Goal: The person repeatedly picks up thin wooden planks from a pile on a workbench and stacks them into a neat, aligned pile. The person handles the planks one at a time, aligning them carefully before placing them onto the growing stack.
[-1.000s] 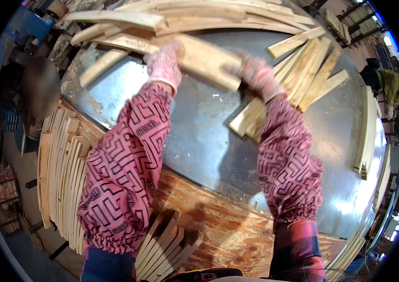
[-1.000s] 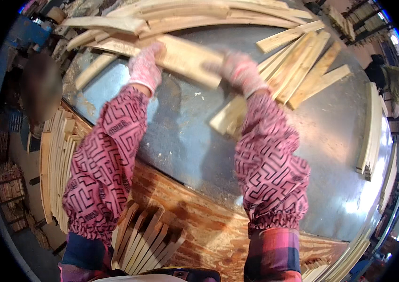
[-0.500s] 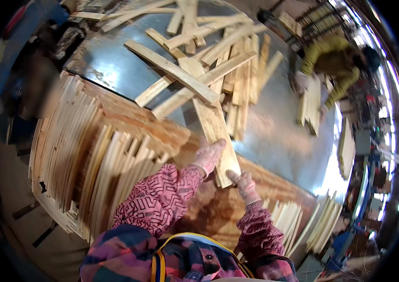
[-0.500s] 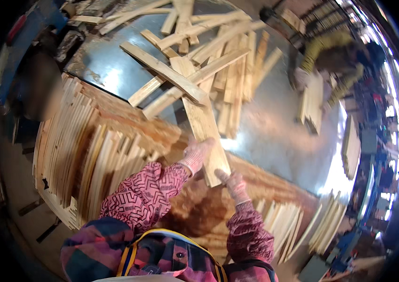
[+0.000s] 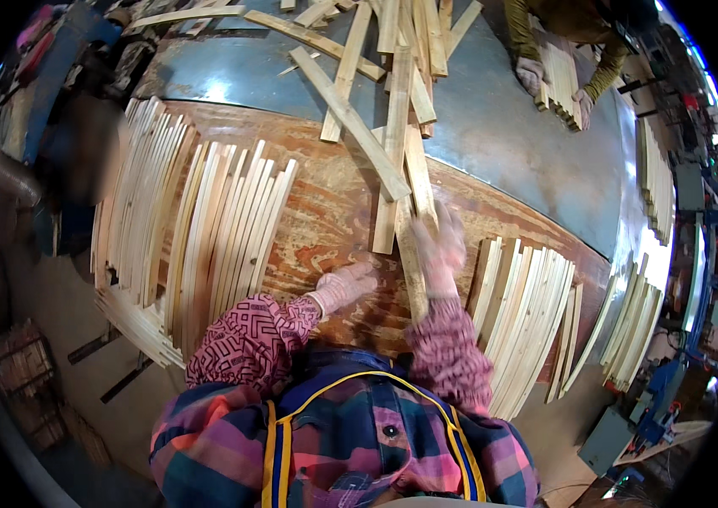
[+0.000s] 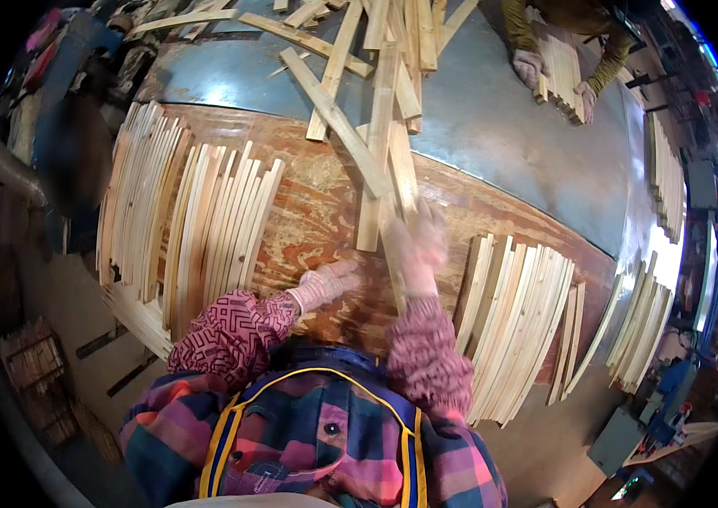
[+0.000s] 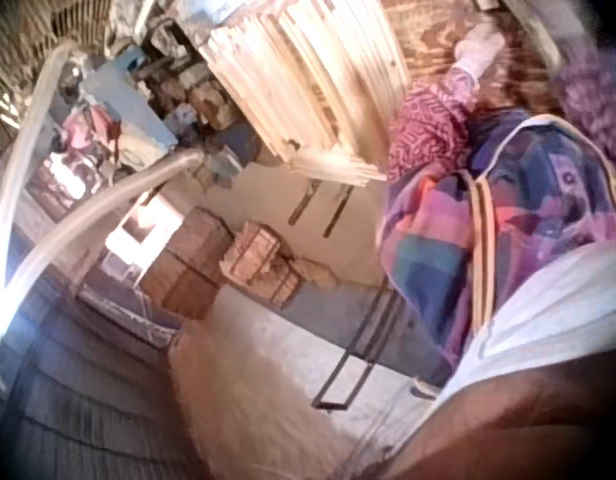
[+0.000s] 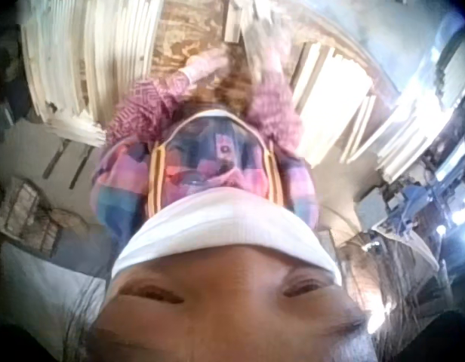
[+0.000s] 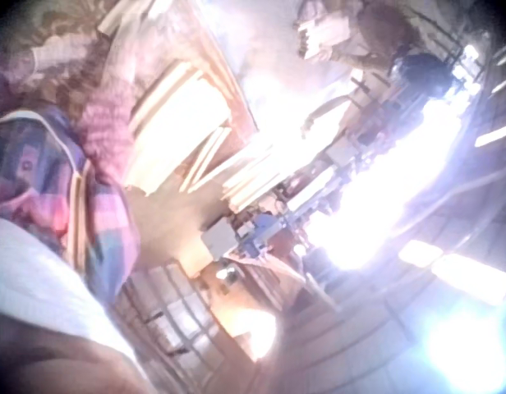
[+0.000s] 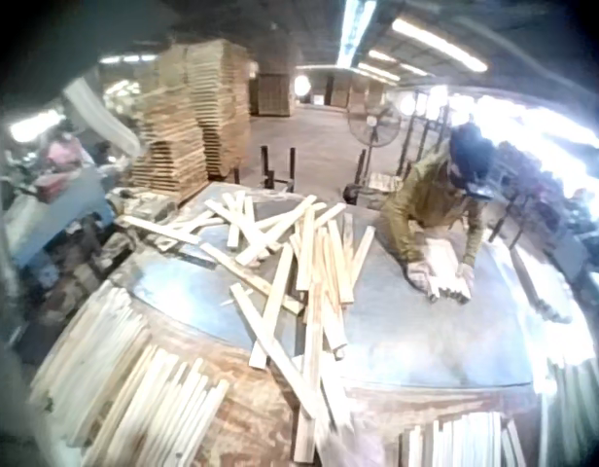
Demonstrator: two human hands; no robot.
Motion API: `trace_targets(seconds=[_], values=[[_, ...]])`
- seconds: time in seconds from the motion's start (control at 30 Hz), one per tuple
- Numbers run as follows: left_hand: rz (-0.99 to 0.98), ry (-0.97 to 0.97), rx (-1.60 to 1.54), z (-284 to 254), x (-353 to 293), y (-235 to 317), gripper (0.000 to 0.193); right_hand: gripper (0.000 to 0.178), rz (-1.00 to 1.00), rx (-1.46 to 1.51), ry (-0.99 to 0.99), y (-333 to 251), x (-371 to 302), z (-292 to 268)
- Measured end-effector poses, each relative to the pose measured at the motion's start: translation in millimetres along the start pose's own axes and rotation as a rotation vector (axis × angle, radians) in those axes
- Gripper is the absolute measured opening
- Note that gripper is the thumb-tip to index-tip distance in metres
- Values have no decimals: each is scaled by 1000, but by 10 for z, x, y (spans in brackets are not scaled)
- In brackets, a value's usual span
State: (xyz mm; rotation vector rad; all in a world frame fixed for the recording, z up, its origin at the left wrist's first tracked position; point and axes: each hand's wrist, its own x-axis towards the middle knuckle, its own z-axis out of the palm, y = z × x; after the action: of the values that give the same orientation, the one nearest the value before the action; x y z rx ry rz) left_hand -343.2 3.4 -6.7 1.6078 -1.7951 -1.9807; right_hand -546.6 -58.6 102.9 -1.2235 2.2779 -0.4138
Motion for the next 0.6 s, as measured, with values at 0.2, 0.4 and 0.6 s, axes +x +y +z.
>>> trace_targets(seconds=[0.2, 0.4, 0.6], values=[[64, 222, -1010, -247, 186, -106, 43, 82, -189, -439, -219, -802, 610, 295], [82, 265, -1257, -786, 358, 524, 44, 80, -214, -71, -572, -651, -78, 163], [69, 463, -1209, -846, 344, 359, 38, 68, -68, -115, -225, -424, -98, 642]])
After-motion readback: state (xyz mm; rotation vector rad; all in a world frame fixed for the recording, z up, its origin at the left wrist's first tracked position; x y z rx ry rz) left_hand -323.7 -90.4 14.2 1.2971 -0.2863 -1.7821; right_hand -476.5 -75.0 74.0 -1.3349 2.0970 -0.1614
